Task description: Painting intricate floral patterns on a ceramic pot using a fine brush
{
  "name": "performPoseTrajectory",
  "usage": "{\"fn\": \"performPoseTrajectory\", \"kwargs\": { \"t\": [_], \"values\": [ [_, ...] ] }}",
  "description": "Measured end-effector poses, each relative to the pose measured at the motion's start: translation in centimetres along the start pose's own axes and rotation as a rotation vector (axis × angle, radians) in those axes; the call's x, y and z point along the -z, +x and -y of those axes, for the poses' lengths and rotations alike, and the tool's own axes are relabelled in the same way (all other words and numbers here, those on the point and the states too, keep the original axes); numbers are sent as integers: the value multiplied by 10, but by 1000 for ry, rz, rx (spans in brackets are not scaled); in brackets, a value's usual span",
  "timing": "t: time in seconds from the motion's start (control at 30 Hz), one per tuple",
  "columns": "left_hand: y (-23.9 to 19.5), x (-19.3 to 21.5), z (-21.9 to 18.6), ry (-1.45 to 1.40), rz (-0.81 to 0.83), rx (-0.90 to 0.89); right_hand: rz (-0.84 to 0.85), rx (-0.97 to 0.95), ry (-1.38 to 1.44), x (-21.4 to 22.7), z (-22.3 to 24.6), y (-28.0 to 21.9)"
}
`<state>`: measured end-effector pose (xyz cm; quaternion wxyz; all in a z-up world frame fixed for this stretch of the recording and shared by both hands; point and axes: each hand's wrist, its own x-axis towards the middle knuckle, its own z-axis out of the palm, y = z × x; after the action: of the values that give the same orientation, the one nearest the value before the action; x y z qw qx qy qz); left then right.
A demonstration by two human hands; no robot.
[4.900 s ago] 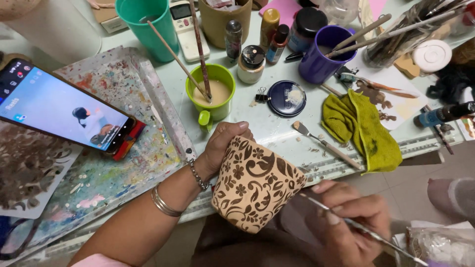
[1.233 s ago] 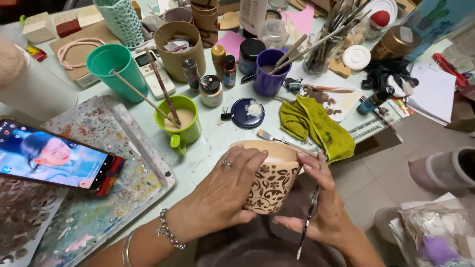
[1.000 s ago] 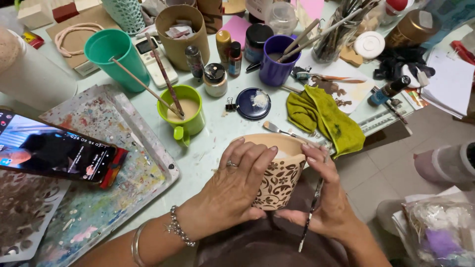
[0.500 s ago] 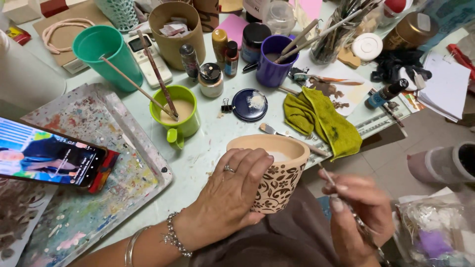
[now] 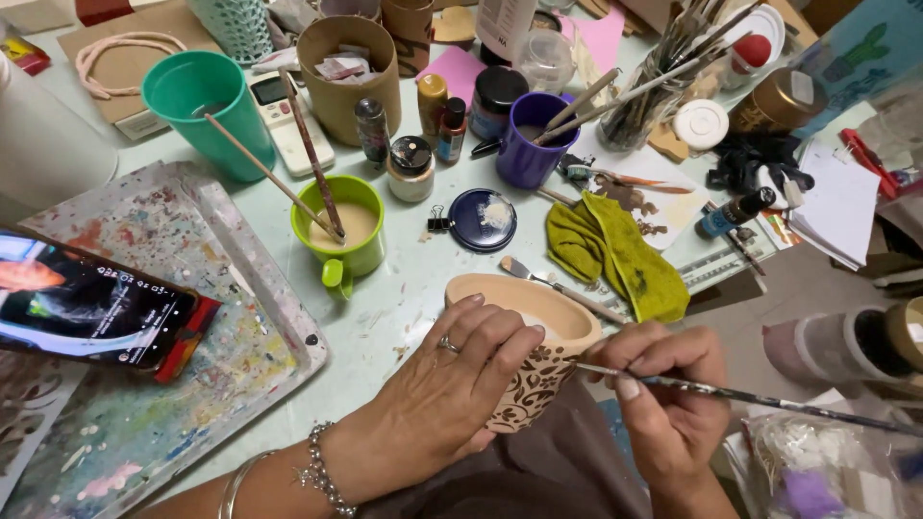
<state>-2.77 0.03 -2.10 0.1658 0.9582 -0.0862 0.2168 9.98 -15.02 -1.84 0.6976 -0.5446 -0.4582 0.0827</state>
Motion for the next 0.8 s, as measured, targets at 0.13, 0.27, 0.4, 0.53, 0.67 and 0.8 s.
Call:
{"fn": "performPoseTrajectory", "kwargs": {
  "t": [0.13,0.27,0.4,0.53,0.67,0.8],
  "values": [
    [0,-1,2,-4,5,-3,-20,-7,-31,-1,-7,-8],
    [1,0,2,-16,8,4,-36,34,-50,-3,-9,-7],
    [0,-1,1,9,15,6,-24,104,-38,-4,-13,-9],
    [1,-1,3,-19,8,13,7,176,-68,0,-18,-12],
    [1,0,4,-32,-5,13,40,233,-114,5,-28,-17],
    [1,0,3,-26,-7,14,48,257,-122,11,-34,-21]
  ]
}}
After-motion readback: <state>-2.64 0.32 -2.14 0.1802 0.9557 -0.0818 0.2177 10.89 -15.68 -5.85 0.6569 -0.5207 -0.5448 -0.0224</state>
